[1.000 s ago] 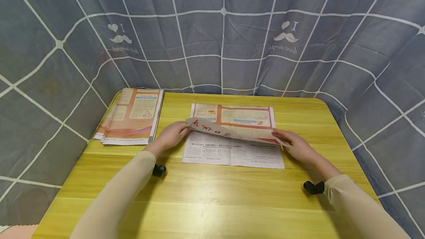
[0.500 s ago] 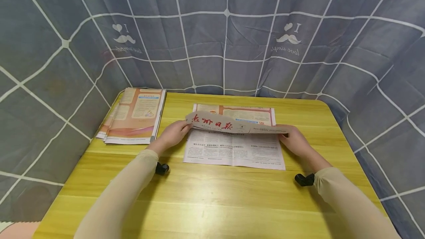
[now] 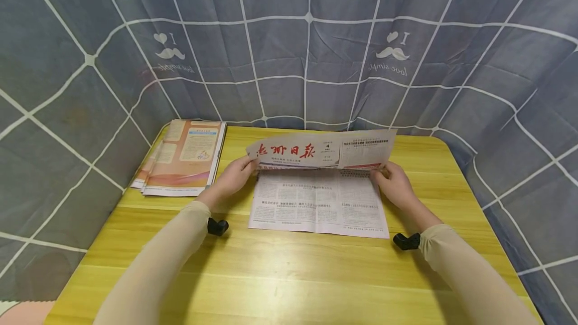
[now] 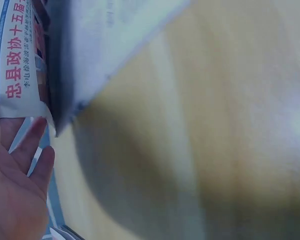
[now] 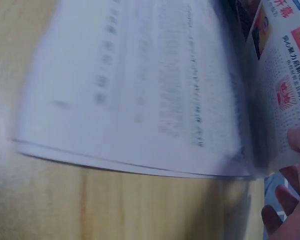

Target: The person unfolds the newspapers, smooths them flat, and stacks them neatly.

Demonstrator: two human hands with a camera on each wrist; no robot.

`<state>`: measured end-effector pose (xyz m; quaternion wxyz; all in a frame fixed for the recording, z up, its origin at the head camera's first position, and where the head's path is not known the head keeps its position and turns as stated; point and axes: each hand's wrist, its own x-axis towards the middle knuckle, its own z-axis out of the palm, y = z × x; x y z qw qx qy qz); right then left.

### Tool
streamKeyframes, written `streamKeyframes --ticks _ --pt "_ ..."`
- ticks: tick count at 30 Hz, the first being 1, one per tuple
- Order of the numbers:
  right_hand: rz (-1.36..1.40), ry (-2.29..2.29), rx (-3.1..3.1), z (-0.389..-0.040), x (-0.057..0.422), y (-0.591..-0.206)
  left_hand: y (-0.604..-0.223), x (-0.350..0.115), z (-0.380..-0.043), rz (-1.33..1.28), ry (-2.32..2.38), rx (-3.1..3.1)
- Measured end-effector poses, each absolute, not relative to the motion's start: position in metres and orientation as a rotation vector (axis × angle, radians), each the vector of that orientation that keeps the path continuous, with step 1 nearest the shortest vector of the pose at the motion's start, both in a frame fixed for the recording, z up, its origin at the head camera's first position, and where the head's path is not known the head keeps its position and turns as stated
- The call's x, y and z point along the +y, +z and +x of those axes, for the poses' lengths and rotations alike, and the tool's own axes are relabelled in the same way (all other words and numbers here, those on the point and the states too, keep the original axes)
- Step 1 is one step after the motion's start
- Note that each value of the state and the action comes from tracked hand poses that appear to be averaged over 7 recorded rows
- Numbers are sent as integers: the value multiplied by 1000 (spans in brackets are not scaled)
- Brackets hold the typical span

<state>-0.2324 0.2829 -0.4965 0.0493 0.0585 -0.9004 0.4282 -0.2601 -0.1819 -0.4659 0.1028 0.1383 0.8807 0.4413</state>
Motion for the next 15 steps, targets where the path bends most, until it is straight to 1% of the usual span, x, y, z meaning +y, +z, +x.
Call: streamKeyframes --ticks 5,15 --pt "23 1482 -2730 -231 280 -489 -455 -178 -264 405 1448 2588" --pt "-29 1526 -2677 -235 283 -483 -430 -170 -268 418 1629 2476"
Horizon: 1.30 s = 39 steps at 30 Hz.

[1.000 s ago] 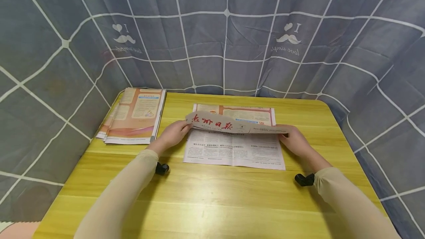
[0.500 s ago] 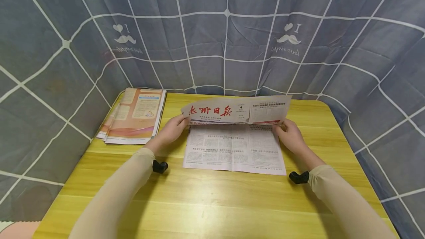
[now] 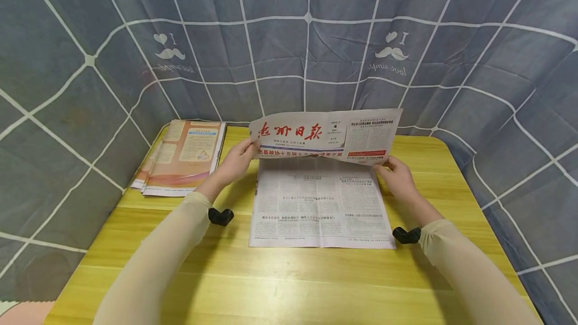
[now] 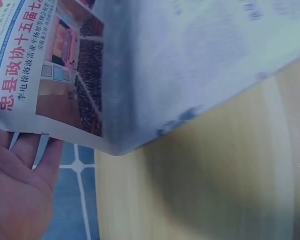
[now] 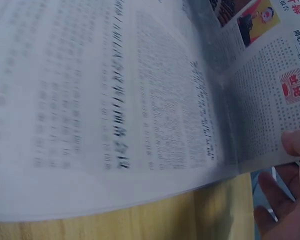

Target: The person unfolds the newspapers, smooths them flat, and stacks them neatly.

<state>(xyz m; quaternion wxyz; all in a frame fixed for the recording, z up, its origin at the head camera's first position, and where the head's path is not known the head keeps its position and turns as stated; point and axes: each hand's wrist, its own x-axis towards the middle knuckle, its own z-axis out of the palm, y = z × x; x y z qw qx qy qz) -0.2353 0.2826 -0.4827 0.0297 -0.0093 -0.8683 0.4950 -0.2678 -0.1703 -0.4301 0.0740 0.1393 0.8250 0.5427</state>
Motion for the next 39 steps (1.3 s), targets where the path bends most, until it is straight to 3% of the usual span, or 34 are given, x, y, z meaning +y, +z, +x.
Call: streamKeyframes --ticks 16,31,39 --pt "-11 1653 -2661 -235 282 -481 -425 -163 -280 348 1782 2454" --pt "-96 1553 -2620 -236 277 -481 -464 -157 -289 259 1542 2555" --pt "-167 1580 -2641 -234 279 -474 -464 -148 -290 238 1594 2495"
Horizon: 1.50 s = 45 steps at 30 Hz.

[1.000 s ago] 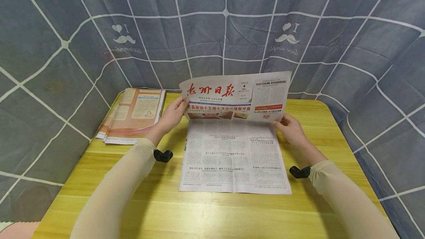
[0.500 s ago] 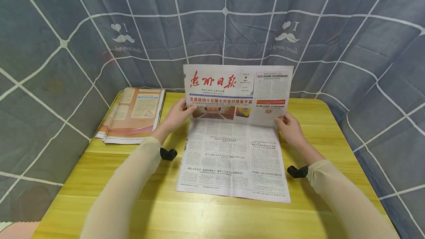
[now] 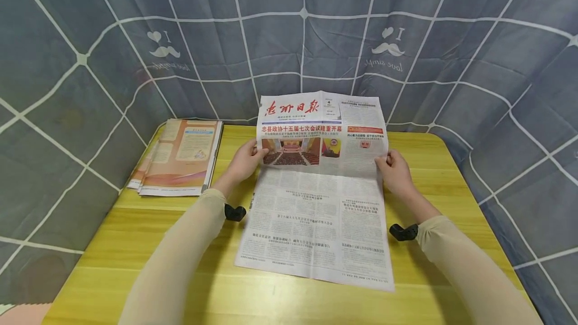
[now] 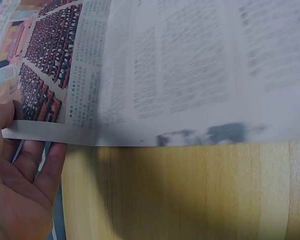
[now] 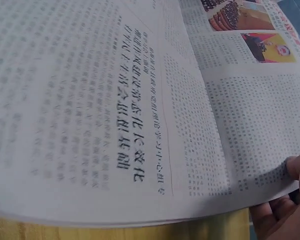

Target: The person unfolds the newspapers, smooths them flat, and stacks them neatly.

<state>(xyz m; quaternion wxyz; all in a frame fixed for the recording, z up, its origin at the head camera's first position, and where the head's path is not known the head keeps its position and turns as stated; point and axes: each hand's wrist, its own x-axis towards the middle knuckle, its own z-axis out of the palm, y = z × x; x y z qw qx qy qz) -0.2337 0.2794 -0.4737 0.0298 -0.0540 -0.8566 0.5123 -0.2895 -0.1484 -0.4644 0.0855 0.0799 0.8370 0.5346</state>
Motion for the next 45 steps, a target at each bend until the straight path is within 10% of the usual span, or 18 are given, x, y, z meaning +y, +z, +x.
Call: streamKeyframes --ticks 45 --pt "-226 1316 -3102 -229 289 -485 -482 -127 -281 164 769 2807"
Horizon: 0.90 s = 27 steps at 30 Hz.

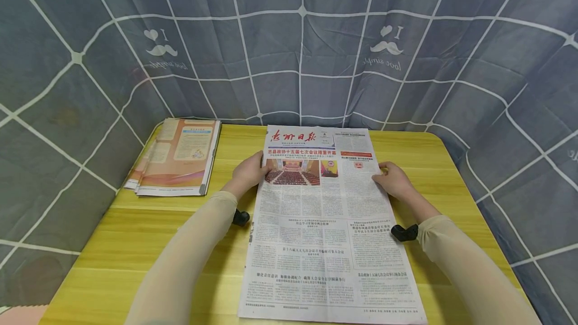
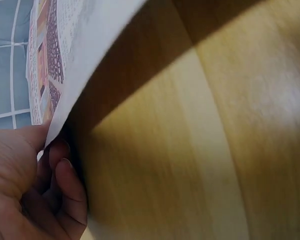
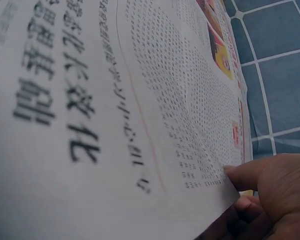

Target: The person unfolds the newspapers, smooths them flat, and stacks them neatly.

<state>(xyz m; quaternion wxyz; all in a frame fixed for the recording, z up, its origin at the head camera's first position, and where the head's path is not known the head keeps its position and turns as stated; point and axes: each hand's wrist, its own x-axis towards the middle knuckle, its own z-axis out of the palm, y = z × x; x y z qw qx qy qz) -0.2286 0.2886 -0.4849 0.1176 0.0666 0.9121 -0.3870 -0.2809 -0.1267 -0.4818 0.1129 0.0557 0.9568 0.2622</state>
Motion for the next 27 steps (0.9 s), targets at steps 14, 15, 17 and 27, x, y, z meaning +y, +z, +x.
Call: streamKeyframes --ticks 14,15,17,27 --pt "210 -1094 2684 -229 288 -486 -466 -110 -265 501 440 2905" --pt "209 -1095 2684 -228 288 -486 -466 -105 -262 573 427 2879" --pt "208 -1095 2687 -228 288 -486 -466 -94 -254 714 421 2821" --pt "208 -1087 2689 -229 287 -487 -470 -35 -209 1121 292 2551"
